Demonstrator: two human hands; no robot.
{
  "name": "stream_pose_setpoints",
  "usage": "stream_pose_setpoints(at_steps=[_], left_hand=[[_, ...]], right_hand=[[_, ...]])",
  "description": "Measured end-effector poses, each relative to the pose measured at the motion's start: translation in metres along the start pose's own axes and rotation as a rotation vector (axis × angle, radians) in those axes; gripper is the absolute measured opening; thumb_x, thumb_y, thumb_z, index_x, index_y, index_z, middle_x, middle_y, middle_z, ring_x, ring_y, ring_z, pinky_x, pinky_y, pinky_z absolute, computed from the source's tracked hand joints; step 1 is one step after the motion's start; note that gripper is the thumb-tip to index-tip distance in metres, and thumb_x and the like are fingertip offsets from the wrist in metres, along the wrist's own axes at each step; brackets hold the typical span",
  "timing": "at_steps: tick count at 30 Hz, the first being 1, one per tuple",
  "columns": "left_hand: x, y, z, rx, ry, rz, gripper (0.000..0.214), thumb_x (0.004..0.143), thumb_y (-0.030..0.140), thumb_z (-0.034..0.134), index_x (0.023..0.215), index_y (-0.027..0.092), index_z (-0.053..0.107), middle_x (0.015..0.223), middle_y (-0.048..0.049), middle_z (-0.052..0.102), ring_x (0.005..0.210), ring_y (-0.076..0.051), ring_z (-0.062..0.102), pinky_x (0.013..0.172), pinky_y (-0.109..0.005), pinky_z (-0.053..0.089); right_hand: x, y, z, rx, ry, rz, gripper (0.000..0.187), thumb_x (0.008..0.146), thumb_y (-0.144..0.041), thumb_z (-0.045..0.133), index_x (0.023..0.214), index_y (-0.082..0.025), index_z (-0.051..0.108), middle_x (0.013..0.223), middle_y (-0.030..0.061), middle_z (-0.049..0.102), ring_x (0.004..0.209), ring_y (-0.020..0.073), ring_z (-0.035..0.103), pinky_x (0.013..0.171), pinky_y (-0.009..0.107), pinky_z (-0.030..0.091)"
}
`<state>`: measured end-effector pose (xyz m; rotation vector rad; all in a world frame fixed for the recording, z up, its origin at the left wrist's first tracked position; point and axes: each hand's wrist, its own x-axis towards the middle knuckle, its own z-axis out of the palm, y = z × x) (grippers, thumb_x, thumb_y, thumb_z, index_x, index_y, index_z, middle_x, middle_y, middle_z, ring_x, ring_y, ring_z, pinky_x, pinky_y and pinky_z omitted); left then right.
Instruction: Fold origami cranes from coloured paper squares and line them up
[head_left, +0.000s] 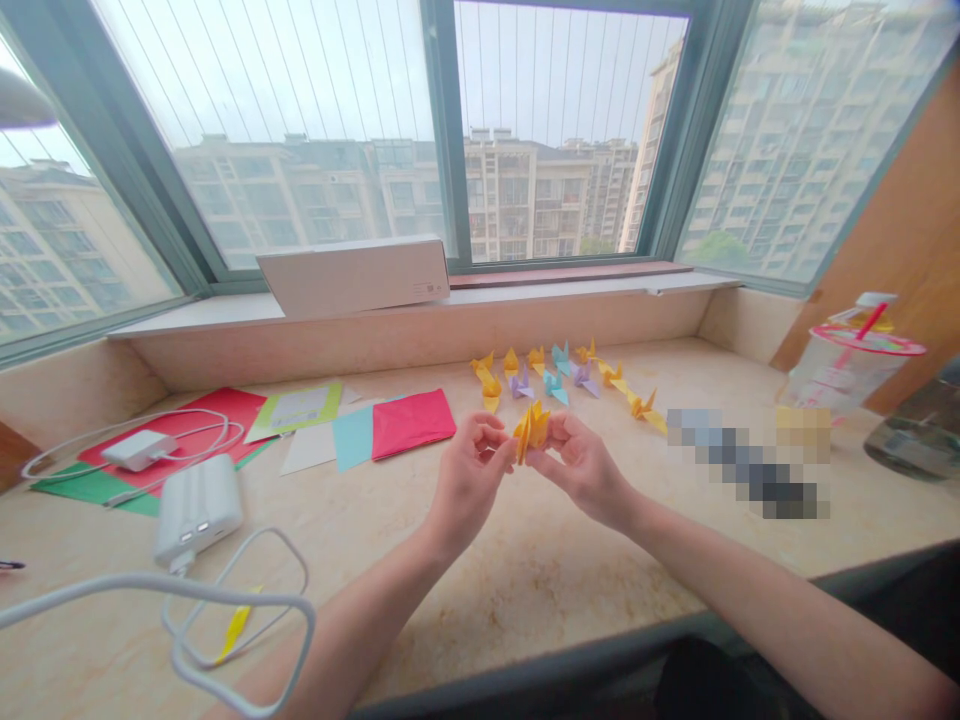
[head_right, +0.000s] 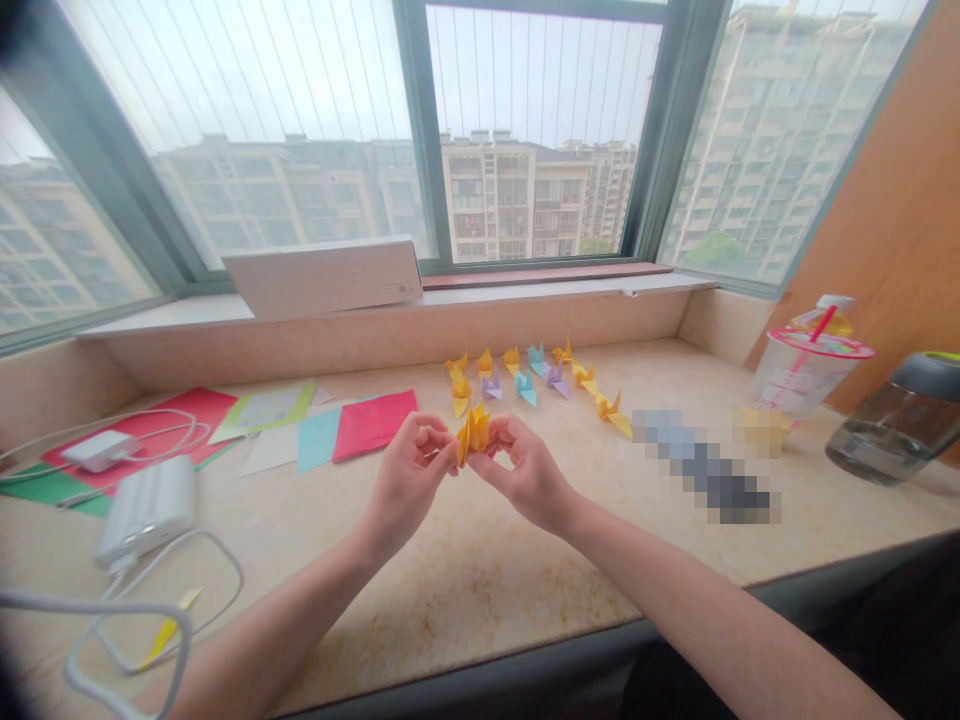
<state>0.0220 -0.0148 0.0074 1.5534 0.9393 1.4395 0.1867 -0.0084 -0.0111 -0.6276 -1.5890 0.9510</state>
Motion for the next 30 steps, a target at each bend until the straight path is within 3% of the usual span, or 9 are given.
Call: stream_pose_setpoints(at_steps=[9, 13, 19, 23, 30], left_hand=[[-0.0035, 0.0058, -0.0032, 0.202, -0.063, 0.191, 0.017, 0.089, 0.031, 0.063, 0.09, 0.017, 0.073, 0.086, -0.0061, 0.07, 0.08, -0.017, 0.067, 0.072, -0.027, 0.057], [-0.0042, 0.0039, -0.0025, 0.225, -0.05, 0.234, 0.014, 0.084, 0.028, 0.07, 0.094, 0.019, 0.073, 0.092, -0.0055, 0.07, 0.083, -0.016, 0.068, 0.074, -0.028, 0.058], [-0.0034, -0.0013, -0.0007, 0.138, -0.019, 0.136, 0.013, 0.084, 0.027, 0.071, 0.092, 0.017, 0.07, 0.086, -0.0046, 0.074, 0.081, -0.018, 0.07, 0.077, -0.03, 0.057], [-0.0027, -0.0018, 0.0004, 0.047, -0.02, 0.066, 0.023, 0.086, 0.028, 0.068, 0.106, 0.016, 0.067, 0.083, -0.0042, 0.072, 0.076, -0.017, 0.071, 0.075, -0.03, 0.058], [-0.0027, 0.0024, 0.0028, 0.072, -0.121, 0.107, 0.028, 0.094, 0.029, 0.058, 0.118, 0.017, 0.066, 0.1, -0.0074, 0.065, 0.079, -0.016, 0.069, 0.073, -0.028, 0.059]], right_hand=[[0.0027, -0.0037, -0.0027, -0.013, 0.073, 0.047, 0.028, 0.083, -0.041, 0.073, 0.095, -0.02, 0.061, 0.091, 0.0055, 0.07, 0.081, 0.018, 0.066, 0.077, 0.035, 0.057], [0.0039, -0.004, -0.0046, 0.023, 0.104, 0.086, 0.029, 0.079, -0.043, 0.076, 0.09, -0.02, 0.061, 0.084, 0.004, 0.071, 0.075, 0.0175, 0.067, 0.073, 0.034, 0.057], [0.0056, -0.0072, -0.005, 0.069, 0.12, 0.105, 0.028, 0.079, -0.041, 0.077, 0.088, -0.019, 0.062, 0.08, 0.0032, 0.072, 0.069, 0.0165, 0.068, 0.069, 0.033, 0.057], [0.0054, -0.0054, -0.0052, 0.087, 0.115, 0.092, 0.025, 0.08, -0.038, 0.076, 0.091, -0.02, 0.063, 0.08, 0.0024, 0.072, 0.07, 0.0165, 0.068, 0.069, 0.033, 0.057], [0.0024, -0.0003, -0.0048, 0.107, 0.104, 0.015, 0.042, 0.085, -0.031, 0.073, 0.119, -0.028, 0.049, 0.084, -0.0012, 0.073, 0.077, 0.0165, 0.07, 0.077, 0.035, 0.056]])
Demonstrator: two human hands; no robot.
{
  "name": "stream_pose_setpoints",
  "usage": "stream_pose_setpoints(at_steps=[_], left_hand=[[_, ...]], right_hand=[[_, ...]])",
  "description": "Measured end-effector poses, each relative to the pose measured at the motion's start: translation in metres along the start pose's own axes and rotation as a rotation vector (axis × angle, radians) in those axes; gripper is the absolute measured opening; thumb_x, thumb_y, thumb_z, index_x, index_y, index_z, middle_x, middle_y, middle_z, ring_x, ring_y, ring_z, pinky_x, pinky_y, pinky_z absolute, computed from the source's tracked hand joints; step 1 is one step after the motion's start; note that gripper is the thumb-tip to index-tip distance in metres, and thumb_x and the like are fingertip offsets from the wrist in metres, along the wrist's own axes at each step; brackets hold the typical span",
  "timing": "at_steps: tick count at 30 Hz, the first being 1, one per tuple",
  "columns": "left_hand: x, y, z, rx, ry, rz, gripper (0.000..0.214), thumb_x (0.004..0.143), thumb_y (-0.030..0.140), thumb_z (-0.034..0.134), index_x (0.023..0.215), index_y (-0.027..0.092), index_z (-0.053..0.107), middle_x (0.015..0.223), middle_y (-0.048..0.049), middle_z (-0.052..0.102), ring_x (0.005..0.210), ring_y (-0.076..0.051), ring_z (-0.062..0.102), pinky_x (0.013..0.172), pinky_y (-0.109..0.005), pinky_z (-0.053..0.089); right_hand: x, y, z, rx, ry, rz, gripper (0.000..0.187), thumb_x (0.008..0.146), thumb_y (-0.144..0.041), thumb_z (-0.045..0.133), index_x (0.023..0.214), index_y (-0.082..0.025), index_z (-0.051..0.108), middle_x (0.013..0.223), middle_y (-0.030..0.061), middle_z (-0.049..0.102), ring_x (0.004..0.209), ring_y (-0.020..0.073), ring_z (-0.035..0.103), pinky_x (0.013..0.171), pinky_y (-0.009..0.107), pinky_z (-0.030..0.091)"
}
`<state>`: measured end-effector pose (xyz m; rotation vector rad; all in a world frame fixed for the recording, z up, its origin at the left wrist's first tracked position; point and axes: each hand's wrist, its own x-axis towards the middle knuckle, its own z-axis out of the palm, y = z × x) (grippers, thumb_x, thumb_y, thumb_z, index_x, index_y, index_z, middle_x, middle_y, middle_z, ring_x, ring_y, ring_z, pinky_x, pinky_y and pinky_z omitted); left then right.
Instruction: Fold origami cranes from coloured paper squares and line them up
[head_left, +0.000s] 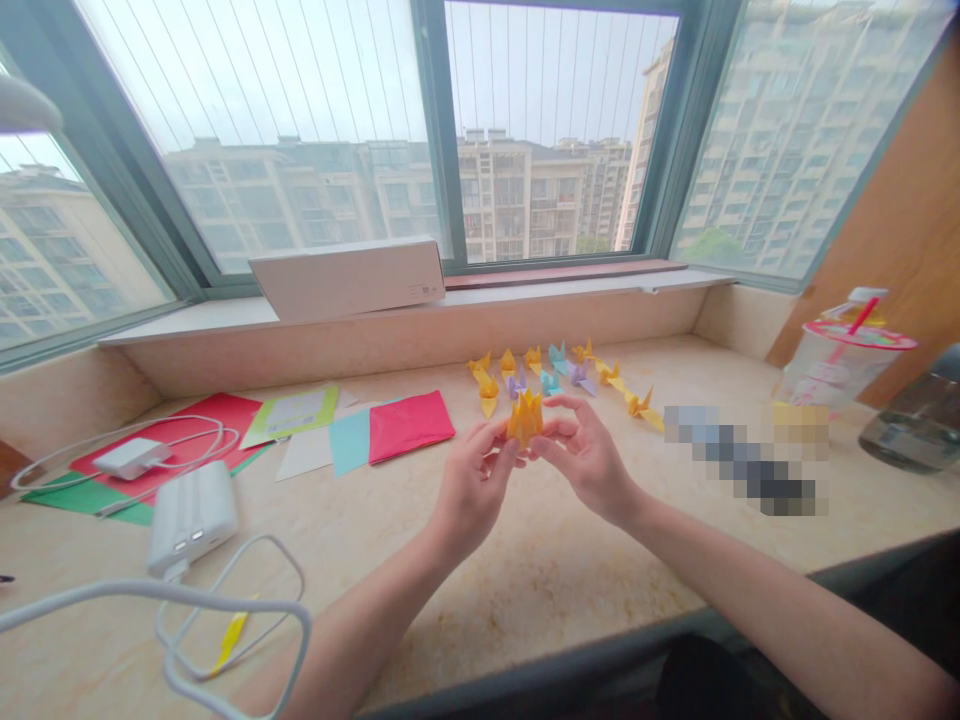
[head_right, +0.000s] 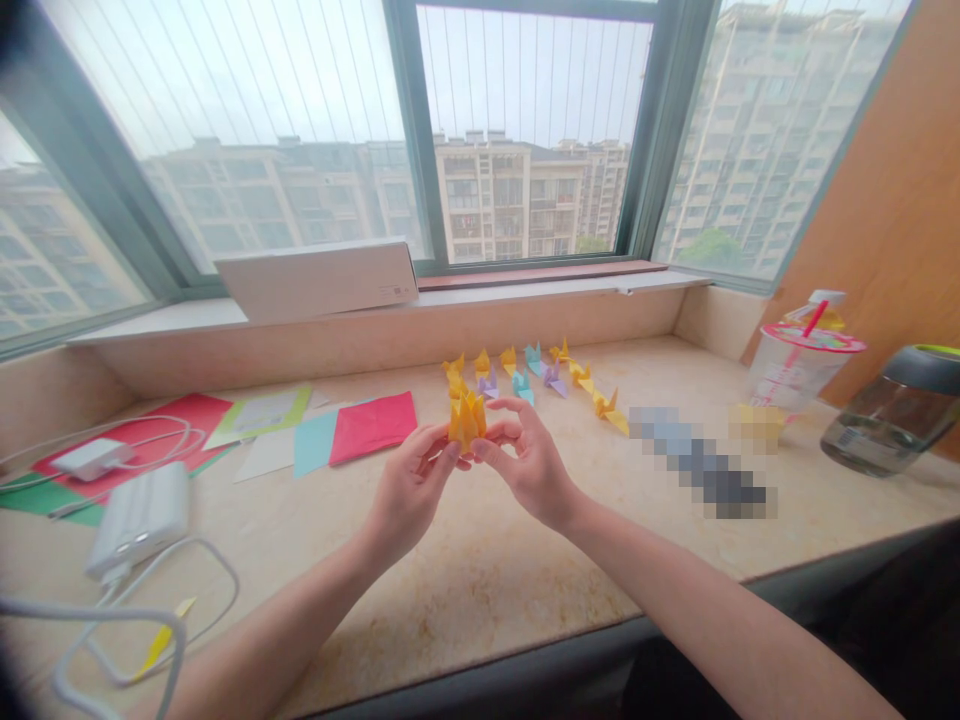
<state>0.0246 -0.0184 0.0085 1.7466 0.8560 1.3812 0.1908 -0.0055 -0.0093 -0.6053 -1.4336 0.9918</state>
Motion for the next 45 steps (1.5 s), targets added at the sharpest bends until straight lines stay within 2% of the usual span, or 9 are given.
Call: stream_pose_setpoints(at_steps=[5, 10, 17, 24, 29, 34, 39, 45], left_hand=[[-0.001, 0.002, 0.0, 0.02, -0.024, 0.034, 0.022, 0.097, 0.026, 0.052, 0.11, 0.017, 0.067, 0.104, -0.0078, 0.061, 0.087, -0.016, 0.067, 0.072, -0.027, 0.059], [-0.001, 0.001, 0.001, 0.073, -0.028, 0.013, 0.017, 0.097, 0.022, 0.05, 0.1, 0.015, 0.066, 0.1, -0.007, 0.059, 0.084, -0.015, 0.064, 0.07, -0.026, 0.06], [-0.001, 0.0, 0.002, 0.121, -0.041, 0.048, 0.021, 0.098, 0.028, 0.049, 0.094, 0.015, 0.065, 0.09, -0.0037, 0.056, 0.072, -0.011, 0.062, 0.059, -0.022, 0.058], [-0.001, -0.002, 0.0, 0.102, -0.073, 0.086, 0.019, 0.097, 0.028, 0.052, 0.092, 0.016, 0.065, 0.09, -0.0036, 0.059, 0.073, -0.011, 0.062, 0.062, -0.023, 0.057], [0.0, -0.005, 0.001, 0.062, -0.097, 0.033, 0.015, 0.096, 0.027, 0.052, 0.096, 0.016, 0.063, 0.091, -0.005, 0.067, 0.074, -0.013, 0.064, 0.064, -0.025, 0.056], [0.0, -0.005, 0.003, 0.037, -0.065, -0.039, 0.018, 0.095, 0.032, 0.054, 0.093, 0.015, 0.062, 0.087, -0.0044, 0.07, 0.069, -0.013, 0.065, 0.064, -0.026, 0.057], [-0.001, -0.006, 0.002, 0.109, -0.059, -0.019, 0.019, 0.095, 0.031, 0.054, 0.098, 0.016, 0.064, 0.086, -0.0038, 0.07, 0.069, -0.013, 0.065, 0.065, -0.026, 0.056], [-0.002, -0.008, -0.003, 0.277, -0.073, 0.066, 0.017, 0.097, 0.028, 0.052, 0.093, 0.017, 0.064, 0.082, -0.0022, 0.069, 0.07, -0.013, 0.066, 0.067, -0.025, 0.053]], right_hand=[[0.001, 0.002, -0.001, -0.015, 0.017, -0.043, 0.024, 0.089, -0.032, 0.069, 0.108, -0.026, 0.056, 0.091, 0.0014, 0.072, 0.079, 0.0156, 0.068, 0.076, 0.033, 0.055], [0.002, 0.004, -0.002, -0.083, 0.062, -0.02, 0.016, 0.089, -0.034, 0.069, 0.098, -0.022, 0.062, 0.087, 0.002, 0.069, 0.074, 0.0151, 0.066, 0.072, 0.032, 0.054], [0.0, 0.004, 0.0, -0.113, 0.083, -0.025, 0.019, 0.085, -0.035, 0.072, 0.095, -0.022, 0.062, 0.086, 0.0017, 0.069, 0.076, 0.0156, 0.065, 0.073, 0.031, 0.053], [0.0, -0.002, 0.002, 0.0, 0.103, 0.072, 0.024, 0.08, -0.038, 0.077, 0.087, -0.02, 0.062, 0.08, 0.0011, 0.068, 0.071, 0.0146, 0.066, 0.069, 0.029, 0.054], [0.001, -0.003, 0.003, -0.038, 0.144, 0.068, 0.023, 0.079, -0.036, 0.078, 0.083, -0.02, 0.062, 0.078, 0.001, 0.069, 0.072, 0.015, 0.066, 0.07, 0.028, 0.054], [0.0, -0.003, 0.003, -0.107, 0.181, 0.014, 0.019, 0.082, -0.035, 0.075, 0.086, -0.021, 0.063, 0.081, 0.0012, 0.07, 0.072, 0.0164, 0.067, 0.071, 0.031, 0.054], [-0.003, -0.007, 0.002, -0.253, 0.147, 0.019, 0.022, 0.087, -0.041, 0.067, 0.092, -0.019, 0.07, 0.088, 0.0064, 0.073, 0.081, 0.0199, 0.067, 0.077, 0.036, 0.054], [-0.003, -0.009, 0.001, -0.292, 0.136, 0.041, 0.028, 0.086, -0.046, 0.067, 0.091, -0.019, 0.07, 0.088, 0.0065, 0.073, 0.083, 0.0207, 0.066, 0.079, 0.037, 0.053]])
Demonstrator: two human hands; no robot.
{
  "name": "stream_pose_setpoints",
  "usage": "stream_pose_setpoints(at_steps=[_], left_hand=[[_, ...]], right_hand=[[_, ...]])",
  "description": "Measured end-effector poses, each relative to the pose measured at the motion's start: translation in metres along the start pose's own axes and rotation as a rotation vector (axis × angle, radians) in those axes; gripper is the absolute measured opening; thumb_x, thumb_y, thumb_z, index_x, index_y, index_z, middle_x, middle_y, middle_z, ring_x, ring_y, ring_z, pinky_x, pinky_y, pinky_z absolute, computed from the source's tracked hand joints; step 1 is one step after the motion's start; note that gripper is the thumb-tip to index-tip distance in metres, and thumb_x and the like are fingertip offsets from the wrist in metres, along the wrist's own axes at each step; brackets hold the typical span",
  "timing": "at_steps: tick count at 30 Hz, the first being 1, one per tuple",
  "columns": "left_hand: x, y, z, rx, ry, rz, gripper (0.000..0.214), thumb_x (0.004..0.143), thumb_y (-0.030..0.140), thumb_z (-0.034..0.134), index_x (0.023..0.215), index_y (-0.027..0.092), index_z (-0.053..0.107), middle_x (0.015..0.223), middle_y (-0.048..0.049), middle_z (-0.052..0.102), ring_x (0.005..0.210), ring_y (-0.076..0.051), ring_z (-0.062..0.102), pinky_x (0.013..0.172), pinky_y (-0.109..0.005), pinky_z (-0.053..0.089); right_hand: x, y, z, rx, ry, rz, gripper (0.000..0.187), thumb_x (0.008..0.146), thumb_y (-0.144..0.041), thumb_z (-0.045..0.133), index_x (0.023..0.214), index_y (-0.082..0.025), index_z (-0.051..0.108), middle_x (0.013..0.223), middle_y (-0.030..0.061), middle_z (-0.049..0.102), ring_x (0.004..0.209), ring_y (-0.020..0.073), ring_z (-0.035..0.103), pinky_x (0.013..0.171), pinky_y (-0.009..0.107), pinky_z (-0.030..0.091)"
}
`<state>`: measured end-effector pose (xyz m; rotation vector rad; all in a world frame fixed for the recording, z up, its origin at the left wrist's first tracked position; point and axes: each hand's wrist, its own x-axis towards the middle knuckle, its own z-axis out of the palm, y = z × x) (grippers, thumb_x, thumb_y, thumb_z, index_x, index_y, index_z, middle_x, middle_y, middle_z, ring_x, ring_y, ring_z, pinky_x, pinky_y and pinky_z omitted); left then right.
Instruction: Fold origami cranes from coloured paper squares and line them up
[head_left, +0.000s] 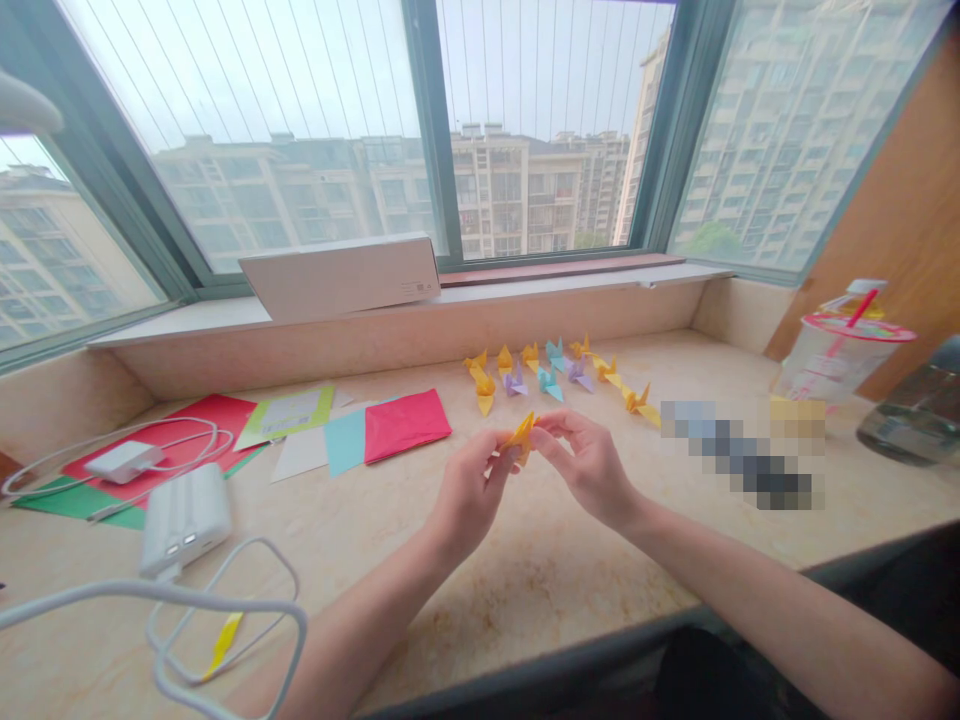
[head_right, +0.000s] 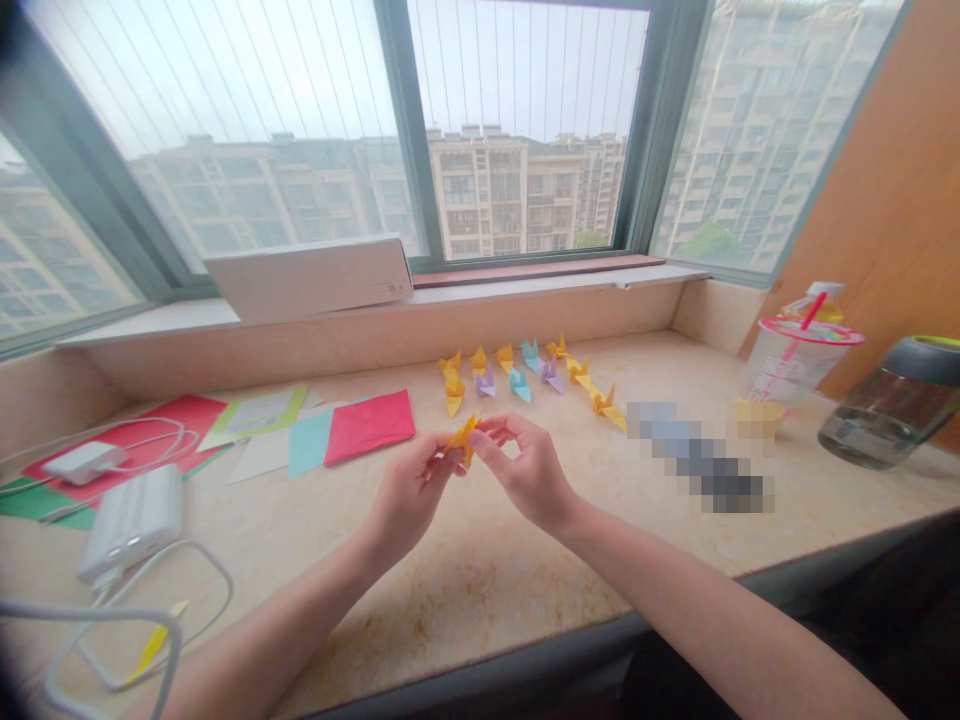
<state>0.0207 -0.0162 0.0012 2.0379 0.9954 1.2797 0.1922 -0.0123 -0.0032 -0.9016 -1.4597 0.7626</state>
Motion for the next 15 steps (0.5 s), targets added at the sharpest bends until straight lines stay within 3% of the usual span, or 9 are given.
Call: stream_pose_setpoints(at_steps=[15], left_hand=[[0.0003, 0.0037, -0.0022, 0.036, 0.014, 0.085, 0.019, 0.097, 0.025, 0.051, 0.086, 0.017, 0.063, 0.079, -0.0024, 0.069, 0.071, -0.013, 0.064, 0.066, -0.024, 0.051]], right_hand=[[0.0046, -0.0046, -0.0018, 0.229, -0.125, 0.074, 0.025, 0.087, -0.046, 0.068, 0.087, -0.021, 0.064, 0.079, 0.0017, 0.07, 0.073, 0.0159, 0.066, 0.069, 0.029, 0.052]])
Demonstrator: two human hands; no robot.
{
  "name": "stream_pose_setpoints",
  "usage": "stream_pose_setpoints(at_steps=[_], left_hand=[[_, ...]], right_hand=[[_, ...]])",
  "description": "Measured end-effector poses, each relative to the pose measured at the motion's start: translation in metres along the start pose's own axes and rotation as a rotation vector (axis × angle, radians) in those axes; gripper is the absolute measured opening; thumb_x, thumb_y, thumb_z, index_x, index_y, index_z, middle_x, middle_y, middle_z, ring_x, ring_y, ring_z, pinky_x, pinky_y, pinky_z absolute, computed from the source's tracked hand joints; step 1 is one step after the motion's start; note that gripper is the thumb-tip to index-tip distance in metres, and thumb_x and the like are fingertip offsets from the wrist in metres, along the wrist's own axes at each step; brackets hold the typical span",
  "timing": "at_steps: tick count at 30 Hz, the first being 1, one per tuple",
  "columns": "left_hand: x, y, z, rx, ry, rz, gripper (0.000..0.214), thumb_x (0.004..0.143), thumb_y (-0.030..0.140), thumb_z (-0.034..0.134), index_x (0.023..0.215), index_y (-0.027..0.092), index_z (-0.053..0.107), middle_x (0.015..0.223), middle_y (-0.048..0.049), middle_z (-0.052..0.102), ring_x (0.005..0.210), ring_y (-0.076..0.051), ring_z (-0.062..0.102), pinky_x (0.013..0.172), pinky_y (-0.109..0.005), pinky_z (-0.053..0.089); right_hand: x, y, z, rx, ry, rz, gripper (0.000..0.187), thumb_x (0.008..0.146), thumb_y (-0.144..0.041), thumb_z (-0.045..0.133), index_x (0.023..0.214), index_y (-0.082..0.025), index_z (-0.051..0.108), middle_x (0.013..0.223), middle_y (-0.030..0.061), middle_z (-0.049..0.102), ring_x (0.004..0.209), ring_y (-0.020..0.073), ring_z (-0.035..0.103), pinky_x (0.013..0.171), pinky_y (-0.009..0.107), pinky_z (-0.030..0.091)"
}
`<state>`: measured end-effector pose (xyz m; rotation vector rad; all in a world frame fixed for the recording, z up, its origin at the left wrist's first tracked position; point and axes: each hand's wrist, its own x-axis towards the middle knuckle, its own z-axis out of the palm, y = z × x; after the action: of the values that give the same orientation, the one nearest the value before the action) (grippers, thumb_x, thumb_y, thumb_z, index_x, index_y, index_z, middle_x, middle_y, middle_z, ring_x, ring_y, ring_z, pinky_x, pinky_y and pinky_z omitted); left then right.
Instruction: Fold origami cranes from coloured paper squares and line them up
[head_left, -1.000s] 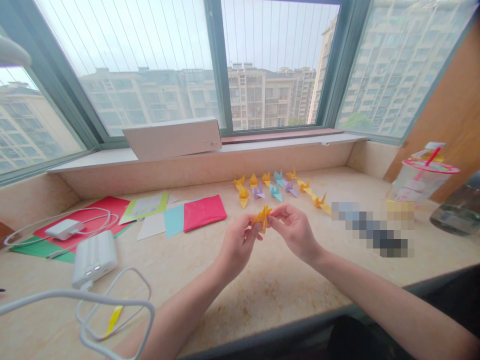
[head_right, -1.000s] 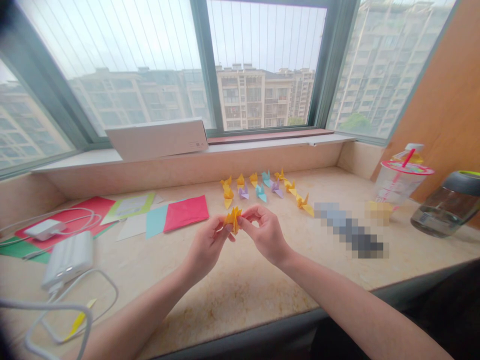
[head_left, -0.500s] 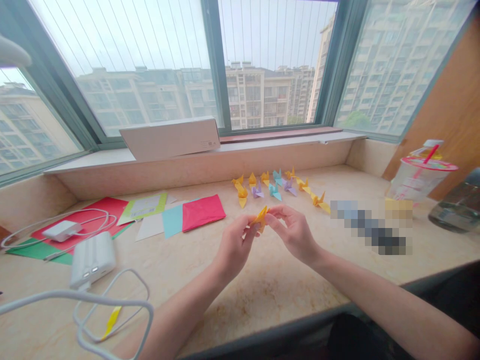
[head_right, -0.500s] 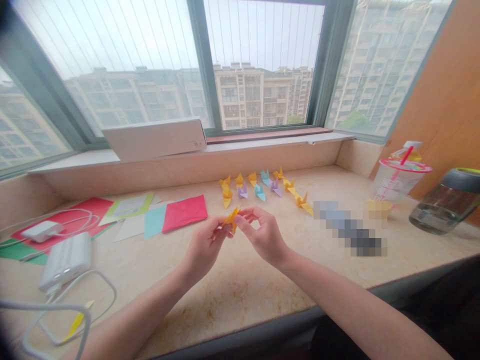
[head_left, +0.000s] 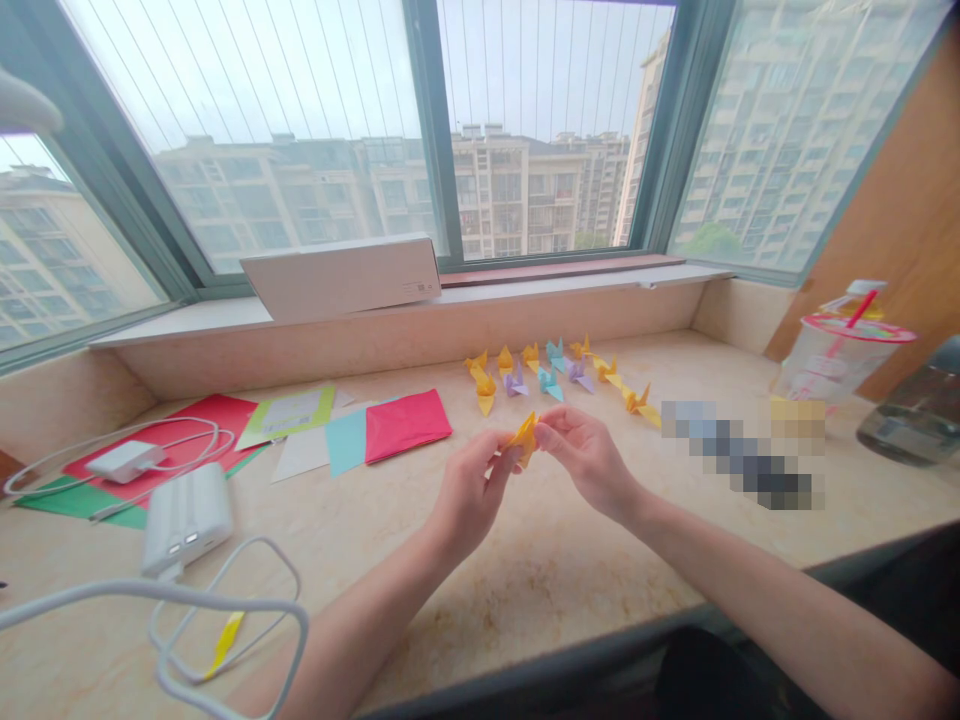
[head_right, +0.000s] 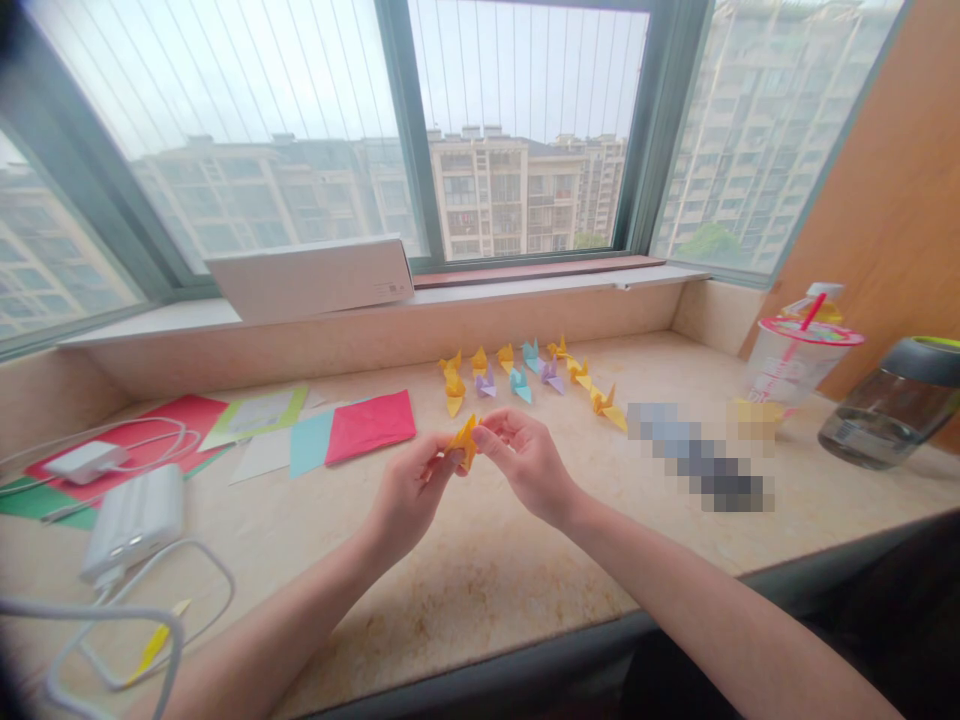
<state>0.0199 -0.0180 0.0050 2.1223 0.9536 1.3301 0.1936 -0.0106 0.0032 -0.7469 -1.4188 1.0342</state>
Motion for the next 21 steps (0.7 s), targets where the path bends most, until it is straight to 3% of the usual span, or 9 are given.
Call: stream_pose_setpoints(at_steps=[7, 21], left_hand=[[-0.0002, -0.0043, -0.0022, 0.113, -0.013, 0.09, 0.021, 0.099, 0.023, 0.047, 0.086, 0.018, 0.063, 0.079, -0.0022, 0.066, 0.074, -0.014, 0.062, 0.069, -0.025, 0.048], [-0.0014, -0.0039, 0.0001, 0.108, 0.011, 0.057, 0.018, 0.097, 0.022, 0.049, 0.087, 0.018, 0.062, 0.079, -0.0022, 0.067, 0.074, -0.014, 0.063, 0.069, -0.025, 0.049]], right_hand=[[0.0001, -0.0017, -0.0005, -0.032, 0.004, -0.001, 0.027, 0.087, -0.047, 0.067, 0.086, -0.02, 0.064, 0.077, 0.0015, 0.07, 0.072, 0.0161, 0.065, 0.069, 0.029, 0.051], [0.0001, 0.0028, -0.0038, -0.135, 0.121, -0.088, 0.022, 0.084, -0.042, 0.071, 0.089, -0.021, 0.066, 0.086, 0.0043, 0.07, 0.08, 0.0184, 0.065, 0.078, 0.034, 0.053]])
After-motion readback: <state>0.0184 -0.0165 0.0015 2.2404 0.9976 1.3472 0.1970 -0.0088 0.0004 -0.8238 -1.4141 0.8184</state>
